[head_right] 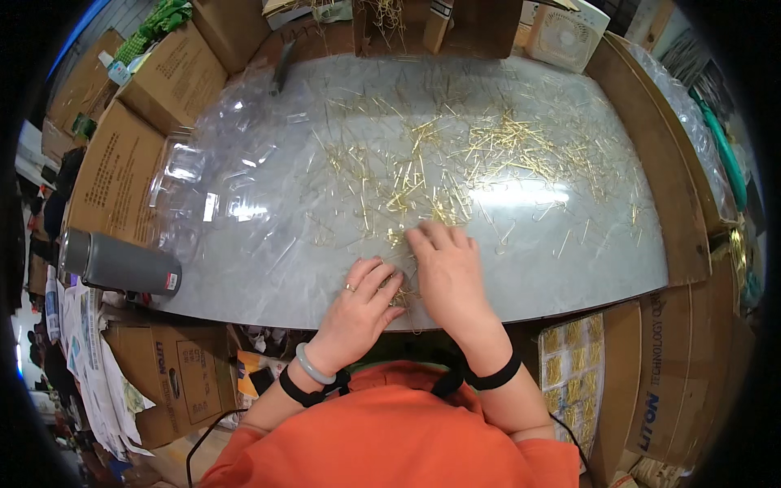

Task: Gathering small gold-colored metal pins from a workbench and placing them into small plastic bags.

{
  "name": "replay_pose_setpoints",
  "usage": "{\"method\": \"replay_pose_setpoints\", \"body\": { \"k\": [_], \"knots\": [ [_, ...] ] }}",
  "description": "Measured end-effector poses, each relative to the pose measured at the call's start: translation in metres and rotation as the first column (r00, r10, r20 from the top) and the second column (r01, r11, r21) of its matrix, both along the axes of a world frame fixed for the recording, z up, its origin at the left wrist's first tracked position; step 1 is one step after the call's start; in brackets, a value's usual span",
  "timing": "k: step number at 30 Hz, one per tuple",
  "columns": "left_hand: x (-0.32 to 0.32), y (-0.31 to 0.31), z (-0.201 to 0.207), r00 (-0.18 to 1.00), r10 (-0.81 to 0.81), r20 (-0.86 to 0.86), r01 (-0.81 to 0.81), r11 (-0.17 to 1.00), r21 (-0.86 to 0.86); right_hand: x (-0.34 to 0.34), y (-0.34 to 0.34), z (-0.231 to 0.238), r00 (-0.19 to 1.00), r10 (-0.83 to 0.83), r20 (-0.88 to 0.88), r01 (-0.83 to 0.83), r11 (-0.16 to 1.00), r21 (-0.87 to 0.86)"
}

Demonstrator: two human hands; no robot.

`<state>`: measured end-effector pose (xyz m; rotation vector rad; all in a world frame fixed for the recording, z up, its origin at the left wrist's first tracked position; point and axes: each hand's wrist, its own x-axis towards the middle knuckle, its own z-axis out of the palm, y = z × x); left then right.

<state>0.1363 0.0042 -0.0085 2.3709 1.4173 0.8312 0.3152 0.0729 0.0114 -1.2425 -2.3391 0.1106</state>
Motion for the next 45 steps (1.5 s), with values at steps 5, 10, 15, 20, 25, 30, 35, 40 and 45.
{"method": "replay_pose_setpoints", "body": {
  "k": [5,10,15,20,25,30,35,40,45],
  "knots": [
    [0.004,-0.004,-0.005,0.998,0.067,0.017,-0.068,0.995,0.067,0.007,0.003,0.003,1.000,0.003,-0.011,-0.005,0.975,-0.221],
    [0.007,-0.005,-0.002,0.995,0.101,0.011,-0.102,0.993,0.067,0.009,0.012,0.001,0.995,-0.091,-0.046,0.089,0.995,-0.042],
    [0.005,-0.006,-0.003,0.996,0.094,-0.007,-0.093,0.992,0.086,0.005,0.007,0.013,0.987,0.148,0.055,-0.148,0.989,0.005],
    [0.004,-0.005,-0.005,0.996,0.089,-0.031,-0.085,0.990,0.115,0.002,-0.001,0.010,0.998,0.067,0.017,-0.060,0.959,-0.278],
    [0.006,-0.006,-0.005,0.993,0.116,-0.008,-0.115,0.988,0.099,0.007,0.002,0.003,0.992,0.111,-0.058,-0.120,0.976,-0.181],
    [0.008,-0.005,-0.002,0.993,0.122,-0.005,-0.121,0.989,0.083,0.014,0.001,0.000,0.999,0.043,-0.023,-0.044,0.996,-0.079],
    [0.003,-0.008,-0.011,0.987,0.133,0.092,-0.141,0.985,0.094,0.020,-0.034,0.015,0.995,0.046,-0.086,-0.055,0.992,-0.116],
    [0.001,-0.010,0.004,0.979,0.202,0.003,-0.202,0.979,0.031,0.038,-0.035,-0.001,0.980,0.189,-0.068,-0.197,0.969,-0.147],
    [0.003,-0.007,0.000,0.990,0.139,-0.020,-0.138,0.990,0.027,0.021,-0.025,-0.006,0.928,0.269,-0.256,-0.303,0.947,-0.103]
  ]
}}
